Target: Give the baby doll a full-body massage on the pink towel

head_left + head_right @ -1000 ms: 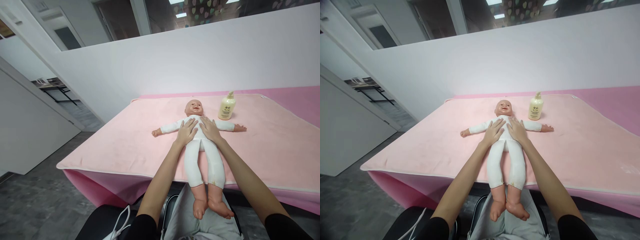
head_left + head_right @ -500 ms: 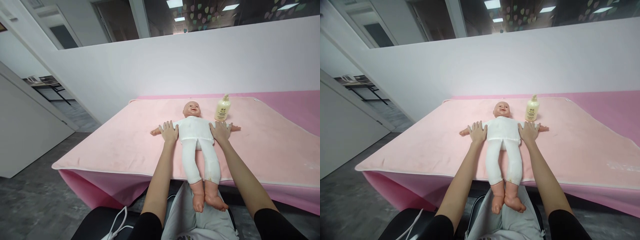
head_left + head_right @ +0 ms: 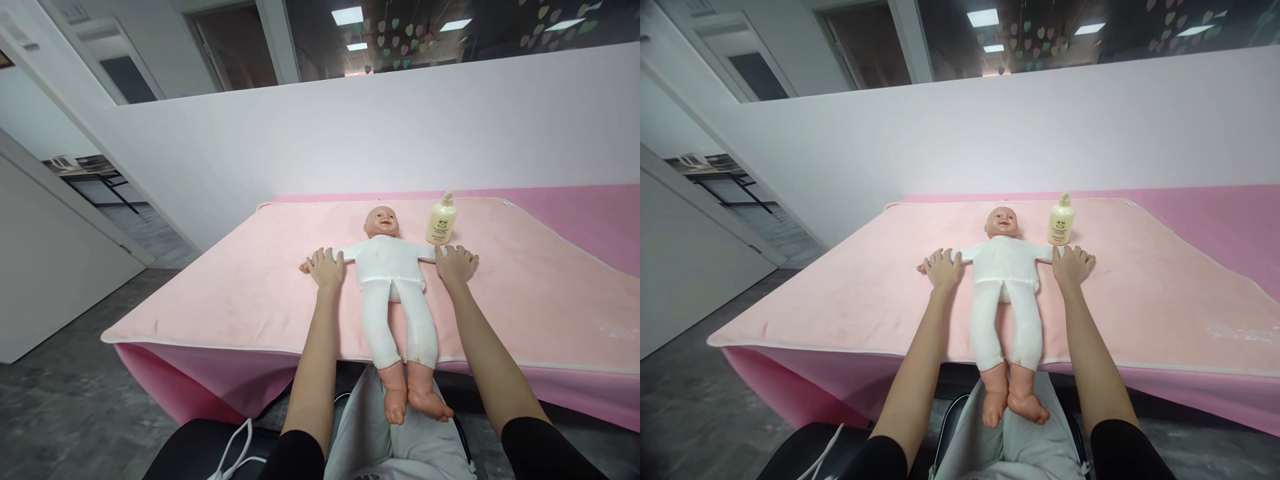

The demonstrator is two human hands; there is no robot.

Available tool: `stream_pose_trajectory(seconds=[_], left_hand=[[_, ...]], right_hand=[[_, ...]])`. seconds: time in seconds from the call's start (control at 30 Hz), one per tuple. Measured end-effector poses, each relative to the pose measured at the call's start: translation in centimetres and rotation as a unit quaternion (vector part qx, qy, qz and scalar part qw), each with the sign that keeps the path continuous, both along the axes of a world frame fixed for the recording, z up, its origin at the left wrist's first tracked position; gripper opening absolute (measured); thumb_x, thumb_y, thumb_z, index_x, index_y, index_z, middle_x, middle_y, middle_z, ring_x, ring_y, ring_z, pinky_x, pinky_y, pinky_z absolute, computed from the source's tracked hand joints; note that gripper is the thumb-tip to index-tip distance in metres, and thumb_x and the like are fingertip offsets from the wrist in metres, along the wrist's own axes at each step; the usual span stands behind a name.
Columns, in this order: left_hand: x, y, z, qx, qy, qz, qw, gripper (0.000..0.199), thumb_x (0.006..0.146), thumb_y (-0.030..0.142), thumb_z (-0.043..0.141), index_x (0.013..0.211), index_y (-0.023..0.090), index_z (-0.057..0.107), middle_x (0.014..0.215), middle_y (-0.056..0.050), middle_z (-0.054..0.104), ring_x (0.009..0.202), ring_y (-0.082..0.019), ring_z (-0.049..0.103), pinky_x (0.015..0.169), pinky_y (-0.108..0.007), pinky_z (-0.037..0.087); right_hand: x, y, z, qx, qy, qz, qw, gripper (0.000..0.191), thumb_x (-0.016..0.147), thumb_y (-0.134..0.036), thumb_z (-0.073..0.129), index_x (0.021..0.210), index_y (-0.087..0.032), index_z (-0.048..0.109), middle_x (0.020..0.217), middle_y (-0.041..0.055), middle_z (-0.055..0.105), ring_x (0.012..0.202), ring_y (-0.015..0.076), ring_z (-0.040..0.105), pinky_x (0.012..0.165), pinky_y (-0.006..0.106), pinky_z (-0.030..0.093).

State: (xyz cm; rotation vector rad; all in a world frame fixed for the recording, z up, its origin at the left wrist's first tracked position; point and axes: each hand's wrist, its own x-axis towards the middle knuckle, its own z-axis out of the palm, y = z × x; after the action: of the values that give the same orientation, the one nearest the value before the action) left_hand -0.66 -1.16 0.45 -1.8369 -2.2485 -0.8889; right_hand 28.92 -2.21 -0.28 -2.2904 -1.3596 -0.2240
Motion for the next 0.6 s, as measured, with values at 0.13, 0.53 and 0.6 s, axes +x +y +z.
stream_pose_trajectory(seconds=[0.13, 0.53, 0.6], left_hand=[[-0.3, 0.0, 0.1, 0.000, -0.011, 0.018, 1.000, 0.047, 0.087, 0.044, 0.030, 0.114, 0.019, 0.058, 0.128, -0.013, 0.050, 0.123, -0.026, 0.039, 0.109, -0.052, 0.013], [-2.3, -0.5, 0.8, -0.009, -0.078, 0.111, 0.991, 0.047, 0.087, 0.044, 0.027, 0.108, 0.017, 0.060, 0.118, -0.016, 0.057, 0.118, -0.030, 0.044, 0.107, -0.060, 0.008], [-2.6, -0.5, 0.9, -0.008, -0.084, 0.119, 0.989, 0.047, 0.087, 0.044, 0.027, 0.106, 0.016, 0.060, 0.118, -0.016, 0.057, 0.118, -0.030, 0.044, 0.107, -0.060, 0.008]], right_hand=[[0.2, -0.2, 0.1, 0.001, 0.017, -0.012, 1.000, 0.049, 0.089, -0.045, 0.027, 0.114, -0.018, 0.059, 0.112, 0.0123, 0.052, 0.109, 0.0265, 0.040, 0.103, 0.051, 0.011], [0.8, 0.2, 0.2, 0.041, 0.116, -0.047, 0.991, 0.048, 0.088, -0.045, 0.029, 0.117, -0.018, 0.057, 0.120, 0.0158, 0.050, 0.120, 0.0293, 0.035, 0.100, 0.061, 0.007], [1.5, 0.5, -0.1, 0.047, 0.146, -0.058, 0.986, 0.052, 0.087, -0.046, 0.028, 0.116, -0.015, 0.057, 0.120, 0.0167, 0.050, 0.120, 0.0299, 0.035, 0.100, 0.062, 0.009]])
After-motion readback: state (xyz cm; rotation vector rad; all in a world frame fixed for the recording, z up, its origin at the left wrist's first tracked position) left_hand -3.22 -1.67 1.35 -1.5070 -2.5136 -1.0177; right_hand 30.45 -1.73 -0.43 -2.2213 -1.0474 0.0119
